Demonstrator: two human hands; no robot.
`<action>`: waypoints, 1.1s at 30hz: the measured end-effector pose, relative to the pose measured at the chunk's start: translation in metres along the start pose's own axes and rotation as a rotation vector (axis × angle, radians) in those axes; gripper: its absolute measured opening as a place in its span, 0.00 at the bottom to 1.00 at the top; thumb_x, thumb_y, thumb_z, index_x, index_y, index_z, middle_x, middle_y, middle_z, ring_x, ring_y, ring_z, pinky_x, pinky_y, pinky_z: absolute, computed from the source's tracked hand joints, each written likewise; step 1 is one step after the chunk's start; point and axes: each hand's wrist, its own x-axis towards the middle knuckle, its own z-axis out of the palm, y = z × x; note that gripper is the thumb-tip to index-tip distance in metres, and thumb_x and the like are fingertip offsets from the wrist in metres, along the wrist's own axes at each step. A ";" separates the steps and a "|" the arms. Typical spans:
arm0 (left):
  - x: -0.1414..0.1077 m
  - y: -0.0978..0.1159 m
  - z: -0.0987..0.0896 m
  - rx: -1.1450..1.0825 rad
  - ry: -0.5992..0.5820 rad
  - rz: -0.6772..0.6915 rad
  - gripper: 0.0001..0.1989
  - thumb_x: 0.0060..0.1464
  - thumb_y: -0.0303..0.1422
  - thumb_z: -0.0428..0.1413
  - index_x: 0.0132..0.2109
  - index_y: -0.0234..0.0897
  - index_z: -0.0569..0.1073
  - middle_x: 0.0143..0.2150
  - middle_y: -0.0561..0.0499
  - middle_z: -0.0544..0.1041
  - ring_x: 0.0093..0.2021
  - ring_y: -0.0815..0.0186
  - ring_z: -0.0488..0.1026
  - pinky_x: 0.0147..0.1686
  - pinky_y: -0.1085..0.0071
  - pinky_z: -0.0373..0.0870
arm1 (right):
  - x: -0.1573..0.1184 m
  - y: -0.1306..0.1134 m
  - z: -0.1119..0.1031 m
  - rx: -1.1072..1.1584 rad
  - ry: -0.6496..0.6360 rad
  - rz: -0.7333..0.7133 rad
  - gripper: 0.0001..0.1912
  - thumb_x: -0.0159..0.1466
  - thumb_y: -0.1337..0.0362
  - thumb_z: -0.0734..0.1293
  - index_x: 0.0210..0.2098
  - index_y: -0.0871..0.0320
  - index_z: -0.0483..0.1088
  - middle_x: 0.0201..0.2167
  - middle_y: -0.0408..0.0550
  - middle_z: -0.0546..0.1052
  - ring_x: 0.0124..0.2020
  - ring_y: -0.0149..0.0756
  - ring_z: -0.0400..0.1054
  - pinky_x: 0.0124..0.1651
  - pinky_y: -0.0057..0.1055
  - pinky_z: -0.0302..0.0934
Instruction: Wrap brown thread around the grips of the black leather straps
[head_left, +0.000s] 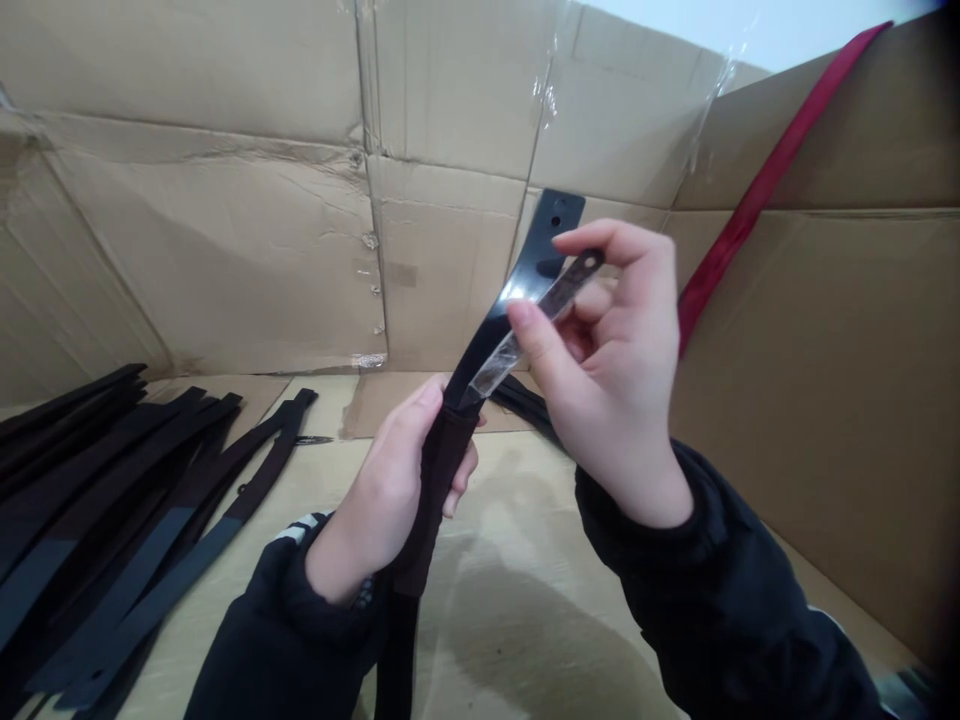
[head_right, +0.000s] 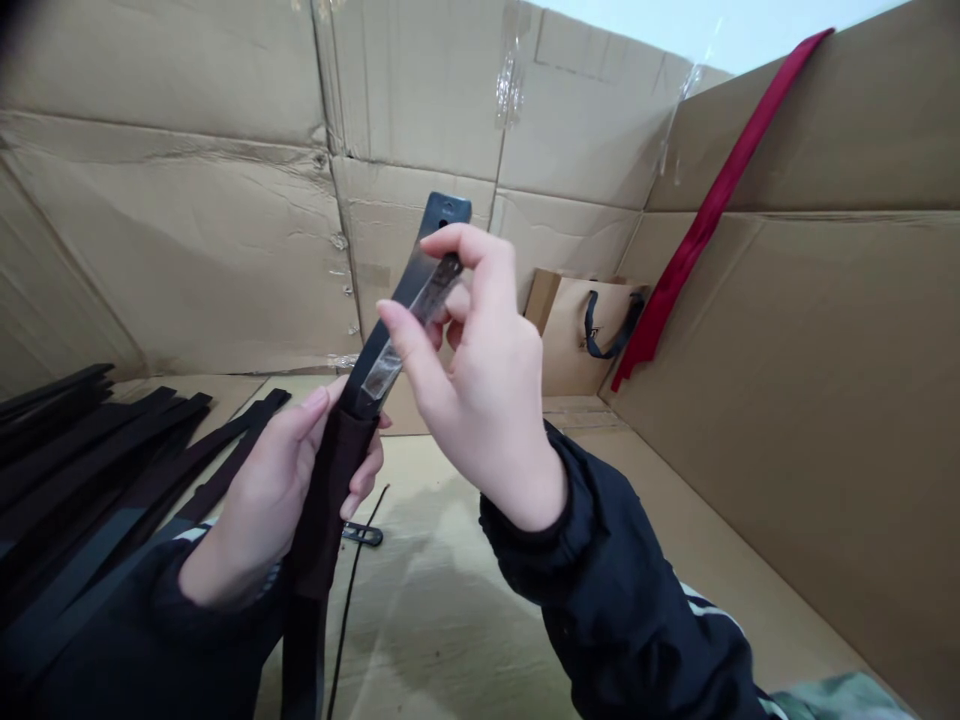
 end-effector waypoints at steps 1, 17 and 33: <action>0.000 0.000 0.000 0.001 0.002 0.004 0.20 0.58 0.47 0.39 0.35 0.36 0.65 0.16 0.56 0.65 0.14 0.75 0.60 0.15 0.79 0.56 | -0.001 -0.001 0.000 -0.013 -0.004 -0.001 0.15 0.65 0.60 0.63 0.49 0.50 0.58 0.24 0.38 0.69 0.21 0.27 0.64 0.23 0.27 0.62; -0.003 0.005 0.003 -0.014 0.012 -0.007 0.19 0.58 0.46 0.39 0.35 0.36 0.65 0.17 0.56 0.65 0.15 0.74 0.60 0.16 0.78 0.56 | -0.002 0.000 0.002 -0.185 0.015 -0.105 0.15 0.64 0.56 0.63 0.49 0.53 0.62 0.30 0.44 0.66 0.32 0.35 0.67 0.32 0.34 0.67; -0.003 0.008 0.002 -0.034 0.040 -0.015 0.19 0.58 0.46 0.40 0.35 0.35 0.65 0.16 0.56 0.64 0.15 0.75 0.61 0.15 0.79 0.55 | 0.009 0.000 0.007 -0.143 0.070 -0.101 0.18 0.62 0.56 0.66 0.48 0.54 0.61 0.30 0.44 0.65 0.33 0.35 0.67 0.36 0.34 0.66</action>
